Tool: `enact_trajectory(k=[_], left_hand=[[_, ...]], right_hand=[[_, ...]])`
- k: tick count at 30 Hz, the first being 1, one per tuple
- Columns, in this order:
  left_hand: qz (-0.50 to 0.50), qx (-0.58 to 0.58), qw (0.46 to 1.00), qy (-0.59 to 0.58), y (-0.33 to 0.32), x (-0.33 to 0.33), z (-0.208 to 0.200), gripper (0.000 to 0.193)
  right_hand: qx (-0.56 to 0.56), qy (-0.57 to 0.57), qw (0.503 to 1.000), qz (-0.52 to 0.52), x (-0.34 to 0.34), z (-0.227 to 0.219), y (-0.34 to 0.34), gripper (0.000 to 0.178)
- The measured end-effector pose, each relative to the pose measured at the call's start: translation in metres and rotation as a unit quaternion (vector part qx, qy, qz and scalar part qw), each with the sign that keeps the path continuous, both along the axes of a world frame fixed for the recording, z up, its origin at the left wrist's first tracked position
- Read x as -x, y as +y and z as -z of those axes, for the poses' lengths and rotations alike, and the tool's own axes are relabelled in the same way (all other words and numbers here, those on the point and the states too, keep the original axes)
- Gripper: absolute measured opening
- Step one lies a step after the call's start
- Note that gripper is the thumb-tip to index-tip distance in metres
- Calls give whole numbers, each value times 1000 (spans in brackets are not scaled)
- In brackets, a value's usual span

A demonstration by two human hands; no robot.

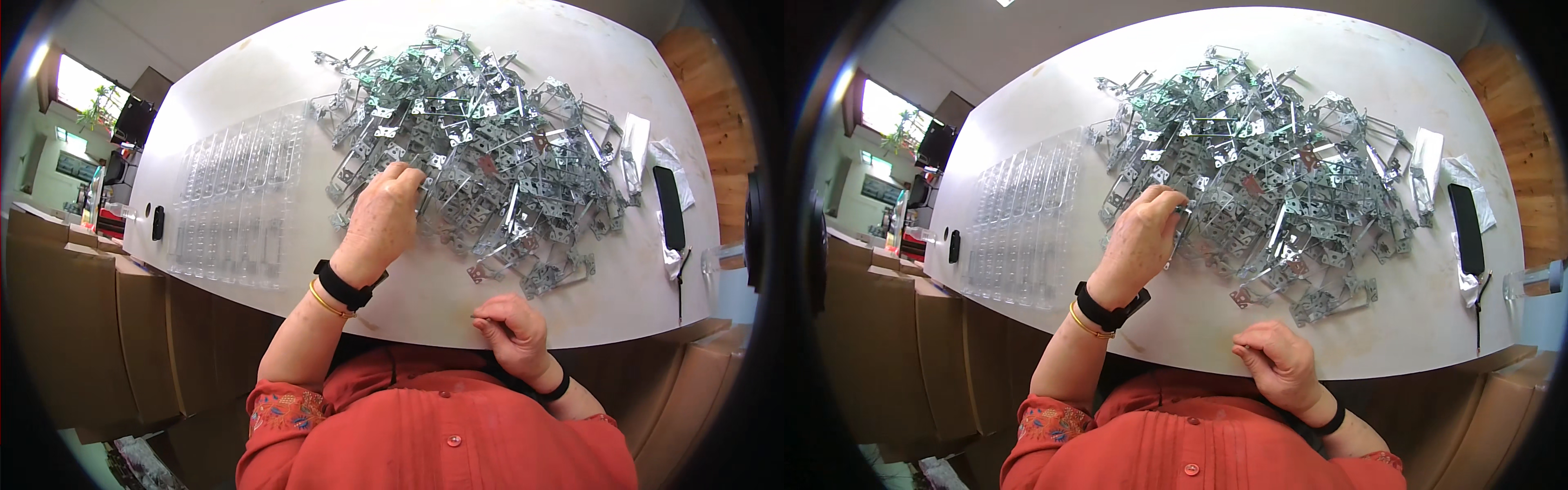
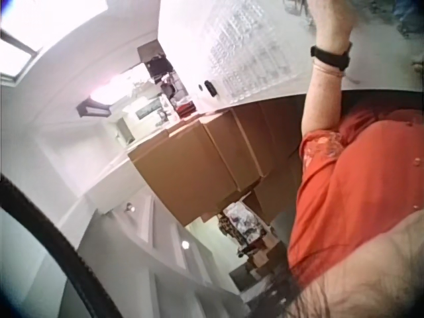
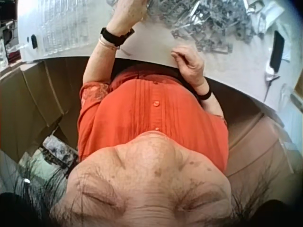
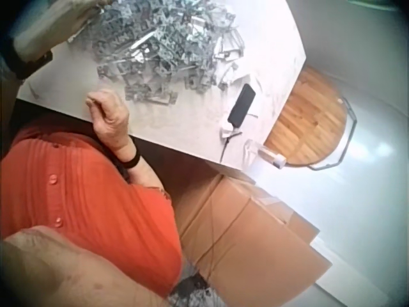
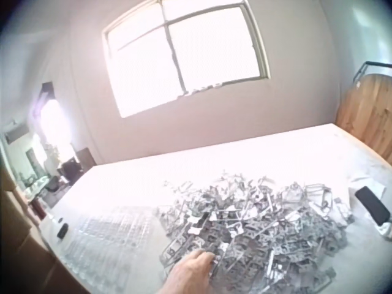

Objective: The person assembles small metal hardware components by hand. They pick up metal brackets and pins from a pile on a white table, insert the pins into the brackets, and place the assembled units into a clear plastic organizer tray. The person repeats this process for several units.

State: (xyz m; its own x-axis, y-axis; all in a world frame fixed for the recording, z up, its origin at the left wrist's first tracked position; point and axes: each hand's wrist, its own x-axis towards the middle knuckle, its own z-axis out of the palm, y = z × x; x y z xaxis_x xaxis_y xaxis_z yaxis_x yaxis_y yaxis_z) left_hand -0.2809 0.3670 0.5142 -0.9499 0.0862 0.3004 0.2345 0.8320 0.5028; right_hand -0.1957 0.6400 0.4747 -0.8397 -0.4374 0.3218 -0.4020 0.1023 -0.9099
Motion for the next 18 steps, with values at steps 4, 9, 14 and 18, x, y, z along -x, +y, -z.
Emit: enact_trajectory(k=[4,9,14,18], left_hand=[[0,36,999,-9,-5,2,1,19],[-6,79,996,35,-7,-13,-9,19],[-3,62,992,113,7,-37,-41,23],[-22,54,996,69,12,-78,-36,16]], right_hand=[[-2,-6,1000,-12,3,-1,1,18],[-1,14,1000,-4,-1,1,-3,18],[-7,-48,999,14,-9,11,2,13],[-4,-37,999,-27,-9,22,7,8]])
